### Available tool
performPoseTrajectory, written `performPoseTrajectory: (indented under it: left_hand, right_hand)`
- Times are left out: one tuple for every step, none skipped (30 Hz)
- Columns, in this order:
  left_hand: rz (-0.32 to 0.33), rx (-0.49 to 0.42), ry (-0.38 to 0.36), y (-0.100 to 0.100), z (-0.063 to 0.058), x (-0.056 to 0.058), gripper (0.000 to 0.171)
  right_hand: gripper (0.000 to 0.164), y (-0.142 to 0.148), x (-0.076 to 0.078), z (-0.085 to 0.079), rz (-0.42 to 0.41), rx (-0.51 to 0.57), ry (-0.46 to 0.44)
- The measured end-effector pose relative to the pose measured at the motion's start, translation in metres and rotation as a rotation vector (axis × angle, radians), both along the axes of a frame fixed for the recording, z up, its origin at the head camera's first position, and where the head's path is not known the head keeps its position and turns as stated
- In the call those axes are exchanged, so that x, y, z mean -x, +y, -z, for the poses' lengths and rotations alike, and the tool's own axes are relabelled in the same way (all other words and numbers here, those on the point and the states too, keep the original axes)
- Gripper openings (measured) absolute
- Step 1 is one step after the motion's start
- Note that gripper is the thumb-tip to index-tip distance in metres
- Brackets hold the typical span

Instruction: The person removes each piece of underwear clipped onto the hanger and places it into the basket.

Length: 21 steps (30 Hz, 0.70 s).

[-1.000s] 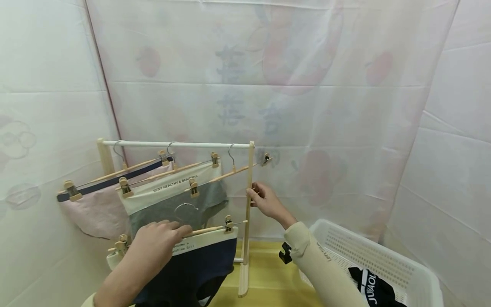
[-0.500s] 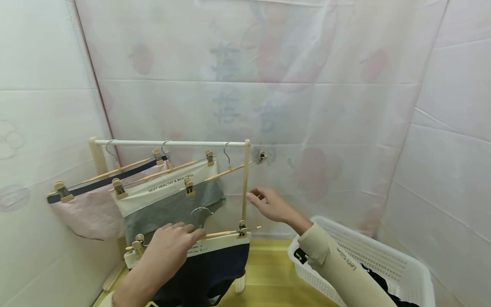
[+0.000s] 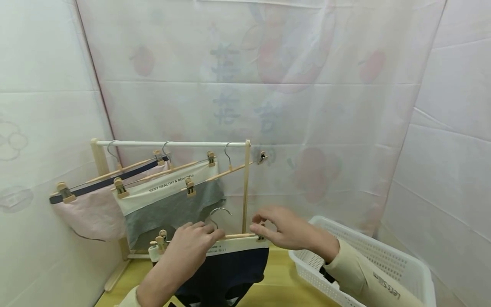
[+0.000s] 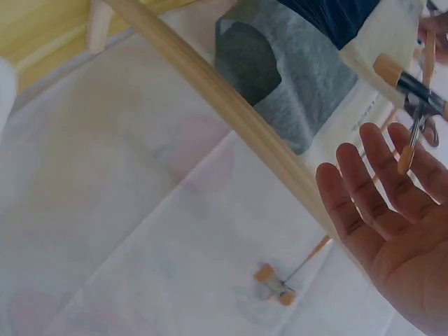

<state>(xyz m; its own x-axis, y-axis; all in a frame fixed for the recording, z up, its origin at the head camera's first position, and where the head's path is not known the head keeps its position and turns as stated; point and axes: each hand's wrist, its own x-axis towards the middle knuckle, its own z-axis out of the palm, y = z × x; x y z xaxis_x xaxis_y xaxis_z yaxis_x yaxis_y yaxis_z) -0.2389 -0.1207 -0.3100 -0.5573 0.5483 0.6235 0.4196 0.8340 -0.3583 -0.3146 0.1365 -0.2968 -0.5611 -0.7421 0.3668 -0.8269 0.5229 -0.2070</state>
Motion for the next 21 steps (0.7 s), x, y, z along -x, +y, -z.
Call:
performPoseTrajectory:
  left_hand:
    - [0.005,0.002,0.002,0.002,0.001,0.001,0.033]
    - [0.012,0.002,0.001,0.003,0.001,0.001,0.032]
    - [0.016,0.004,0.002,0.004,0.002,0.002,0.032]
    - [0.021,0.005,0.000,0.006,0.002,0.003,0.032]
    - [0.028,0.006,0.000,0.007,0.003,0.004,0.033]
    - [0.035,0.005,-0.003,0.009,0.004,0.005,0.033]
    - [0.043,0.004,-0.005,0.010,0.005,0.006,0.034]
    - [0.050,0.005,-0.004,0.012,0.006,0.008,0.034]
    - [0.058,0.007,0.000,0.014,0.007,0.009,0.035]
    - [0.068,0.008,0.003,0.015,0.008,0.010,0.037]
    - [0.078,0.011,0.011,0.017,0.009,0.011,0.038]
    - [0.086,0.012,0.016,0.018,0.011,0.012,0.039]
    - [0.094,0.016,0.024,0.020,0.012,0.013,0.039]
    - [0.100,0.022,0.030,0.021,0.013,0.014,0.040]
    - [0.107,0.024,0.033,0.023,0.014,0.014,0.040]
    - [0.110,0.027,0.034,0.024,0.014,0.015,0.040]
    - [0.112,0.030,0.029,0.025,0.015,0.016,0.039]
    - [0.115,0.030,0.023,0.027,0.016,0.016,0.039]
    - [0.119,0.030,0.018,0.028,0.017,0.016,0.039]
    - [0.122,0.031,0.013,0.029,0.018,0.017,0.040]
    - [0.126,0.031,0.011,0.031,0.019,0.017,0.039]
  right_hand:
    - [0.026,0.002,-0.003,0.001,0.013,-0.016,0.012]
    - [0.027,0.004,-0.006,0.003,0.028,-0.028,0.031]
    - [0.026,0.006,-0.008,0.004,0.045,-0.036,0.047]
    - [0.024,0.009,-0.010,0.005,0.059,-0.037,0.053]
    - [0.022,0.012,-0.012,0.007,0.074,-0.032,0.059]
    - [0.020,0.015,-0.014,0.008,0.086,-0.026,0.066]
    - [0.018,0.019,-0.015,0.010,0.092,-0.018,0.074]
    - [0.017,0.022,-0.016,0.011,0.096,-0.011,0.080]
    - [0.015,0.025,-0.017,0.012,0.089,-0.002,0.074]
    - [0.014,0.028,-0.017,0.013,0.077,0.010,0.069]
    - [0.012,0.031,-0.017,0.015,0.067,0.017,0.065]
    - [0.011,0.034,-0.017,0.016,0.053,0.024,0.058]
    - [0.007,0.036,-0.017,0.017,0.037,0.032,0.052]
    - [0.005,0.039,-0.017,0.018,0.020,0.040,0.049]
    - [0.003,0.041,-0.017,0.020,0.002,0.050,0.046]
    - [0.003,0.043,-0.017,0.021,-0.003,0.058,0.050]
    - [0.004,0.045,-0.017,0.022,-0.004,0.065,0.055]
    - [0.005,0.046,-0.017,0.023,-0.009,0.074,0.063]
    - [0.005,0.048,-0.018,0.024,-0.010,0.081,0.072]
    - [0.005,0.050,-0.018,0.025,-0.012,0.090,0.079]
    - [0.005,0.051,-0.019,0.027,-0.006,0.097,0.084]
